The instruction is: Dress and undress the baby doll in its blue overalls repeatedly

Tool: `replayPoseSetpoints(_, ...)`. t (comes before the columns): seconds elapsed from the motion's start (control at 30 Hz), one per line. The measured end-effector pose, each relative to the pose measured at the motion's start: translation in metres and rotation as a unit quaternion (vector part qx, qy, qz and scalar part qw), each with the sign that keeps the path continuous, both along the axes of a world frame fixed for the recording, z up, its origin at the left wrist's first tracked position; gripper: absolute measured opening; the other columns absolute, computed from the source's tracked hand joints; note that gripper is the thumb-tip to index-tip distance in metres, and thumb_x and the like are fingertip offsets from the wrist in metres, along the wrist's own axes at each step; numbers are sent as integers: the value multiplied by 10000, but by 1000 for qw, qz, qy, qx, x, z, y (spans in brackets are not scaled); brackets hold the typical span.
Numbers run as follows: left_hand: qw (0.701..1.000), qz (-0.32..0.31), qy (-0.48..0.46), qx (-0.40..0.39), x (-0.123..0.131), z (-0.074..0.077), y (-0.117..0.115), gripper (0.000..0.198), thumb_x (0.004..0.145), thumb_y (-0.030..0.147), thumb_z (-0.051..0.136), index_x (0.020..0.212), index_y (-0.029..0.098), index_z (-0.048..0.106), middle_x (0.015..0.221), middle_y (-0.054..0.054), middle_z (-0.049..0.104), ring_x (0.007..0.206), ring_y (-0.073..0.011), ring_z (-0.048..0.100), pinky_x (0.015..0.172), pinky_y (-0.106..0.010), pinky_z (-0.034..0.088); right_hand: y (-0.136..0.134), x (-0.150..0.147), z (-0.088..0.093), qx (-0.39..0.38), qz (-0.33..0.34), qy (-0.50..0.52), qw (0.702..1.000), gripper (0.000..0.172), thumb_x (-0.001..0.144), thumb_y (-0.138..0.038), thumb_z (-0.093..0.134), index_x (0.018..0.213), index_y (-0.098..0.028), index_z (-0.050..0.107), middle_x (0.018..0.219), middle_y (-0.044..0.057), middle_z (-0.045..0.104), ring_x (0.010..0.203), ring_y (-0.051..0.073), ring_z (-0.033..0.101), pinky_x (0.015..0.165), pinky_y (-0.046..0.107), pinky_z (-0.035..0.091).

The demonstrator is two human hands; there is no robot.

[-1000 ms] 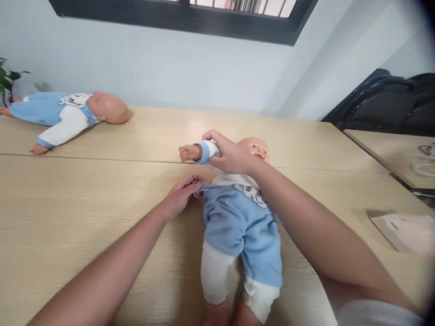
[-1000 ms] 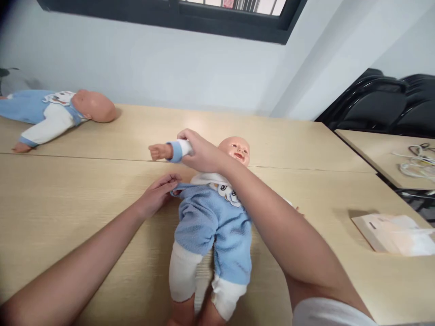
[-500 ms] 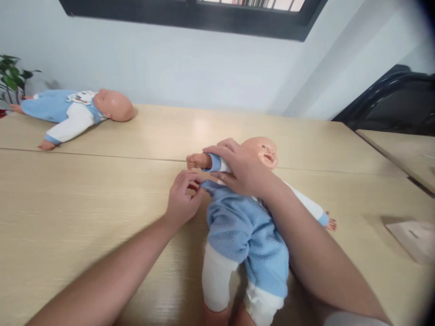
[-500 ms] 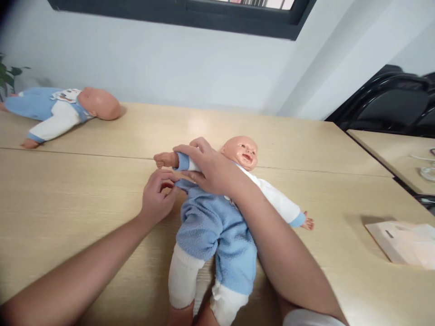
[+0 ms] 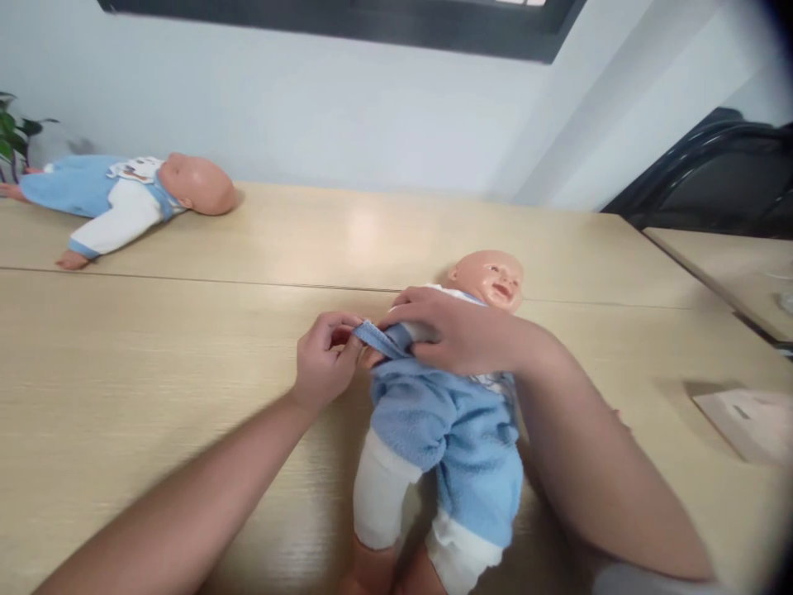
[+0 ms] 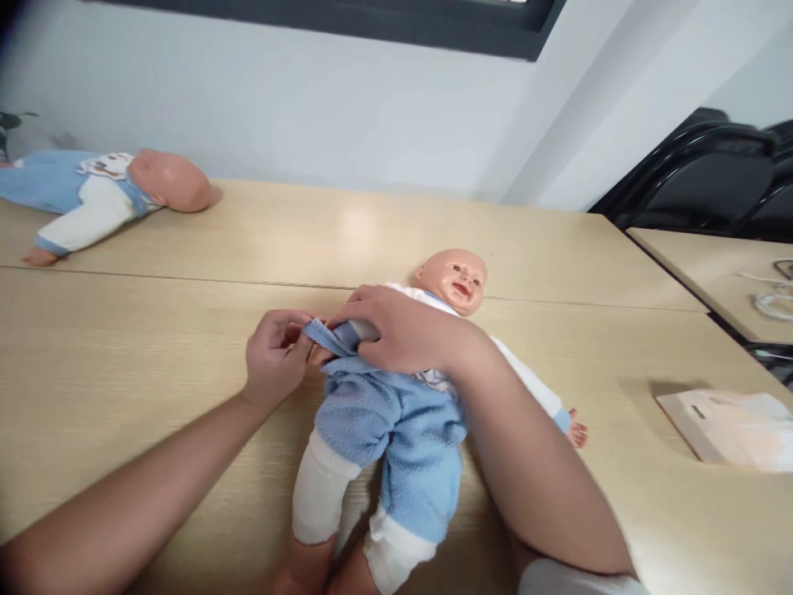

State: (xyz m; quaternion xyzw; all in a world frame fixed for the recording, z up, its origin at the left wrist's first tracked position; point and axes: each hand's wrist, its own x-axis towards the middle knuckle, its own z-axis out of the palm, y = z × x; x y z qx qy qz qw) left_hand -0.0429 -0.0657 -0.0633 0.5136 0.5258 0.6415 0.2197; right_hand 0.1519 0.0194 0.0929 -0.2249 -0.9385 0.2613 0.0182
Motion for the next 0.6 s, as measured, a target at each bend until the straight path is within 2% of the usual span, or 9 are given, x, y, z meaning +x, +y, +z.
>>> replayPoseSetpoints(0.07, 1000, -8, -27, -11, 0, 1, 2, 212, 911, 364, 739, 992, 217, 610, 989, -37, 746, 776, -146, 729, 695, -261, 600, -5, -11, -4, -15, 11, 5, 1000, 303, 939, -239, 567, 1187, -288, 736, 1139, 60, 698, 1050, 243, 642, 945, 364, 474)
replayPoseSetpoints(0.13, 999, -16, -38, -6, -1, 3, 5, 208, 907, 357, 740, 955, 214, 597, 978, -24, 723, 752, -130, 709, 678, -247, 586, -7, -21, -9, -26, 6, 13, 1000, 231, 976, -323, 550, 1064, -243, 749, 1100, 63, 704, 1006, 228, 639, 913, 352, 469)
replayPoseSetpoints(0.2, 1000, -15, -18, 1, -2, 5, 7, 182, 917, 339, 720, 937, 212, 591, 957, -9, 688, 733, -114, 680, 673, -237, 571, -6, -27, -16, -46, -17, 28, 998, 207, 964, -333, 563, 951, -219, 734, 1078, 54, 703, 957, 205, 631, 875, 325, 464)
replayPoseSetpoints(0.27, 1000, -6, 30, 4, -4, 6, 8, 156, 924, 321, 700, 924, 213, 587, 938, 3, 645, 722, -102, 642, 651, -222, 552, -3, -29, -23, -98, -51, 61, 992, 178, 932, -307, 572, 905, -207, 717, 1066, 43, 703, 933, 188, 625, 851, 303, 463)
replayPoseSetpoints(0.33, 995, -7, 93, 15, -8, 8, 7, 138, 919, 293, 690, 912, 213, 577, 956, 2, 608, 738, -103, 611, 623, -210, 532, 2, -29, -31, -177, -107, 111, 972, 174, 900, -313, 578, 892, -196, 707, 1035, 36, 704, 917, 185, 622, 819, 290, 466)
replayPoseSetpoints(0.43, 980, -41, 185, 56, -12, 11, 2, 141, 884, 227, 681, 986, 218, 584, 1065, -30, 579, 836, -132, 603, 660, -237, 555, 5, -29, -38, -288, -193, 189, 919, 197, 857, -357, 598, 849, -184, 692, 928, 31, 694, 876, 184, 612, 772, 280, 463)
replayPoseSetpoints(0.5, 966, -66, 233, 89, -13, 14, -2, 314, 839, 185, 687, 1135, 225, 587, 1158, -64, 572, 960, -173, 615, 770, -298, 591, 4, -31, -39, -323, -215, 212, 897, 203, 837, -375, 621, 830, -182, 684, 869, 24, 680, 849, 178, 604, 765, 276, 460)
replayPoseSetpoints(0.6, 951, -79, 277, 115, -10, 19, -7, 555, 786, 195, 741, 1304, 220, 541, 1248, -108, 569, 1145, -247, 600, 951, -402, 584, -2, -34, -35, -304, -218, 215, 902, 213, 837, -391, 637, 798, -185, 671, 813, 11, 653, 797, 160, 582, 740, 266, 448)
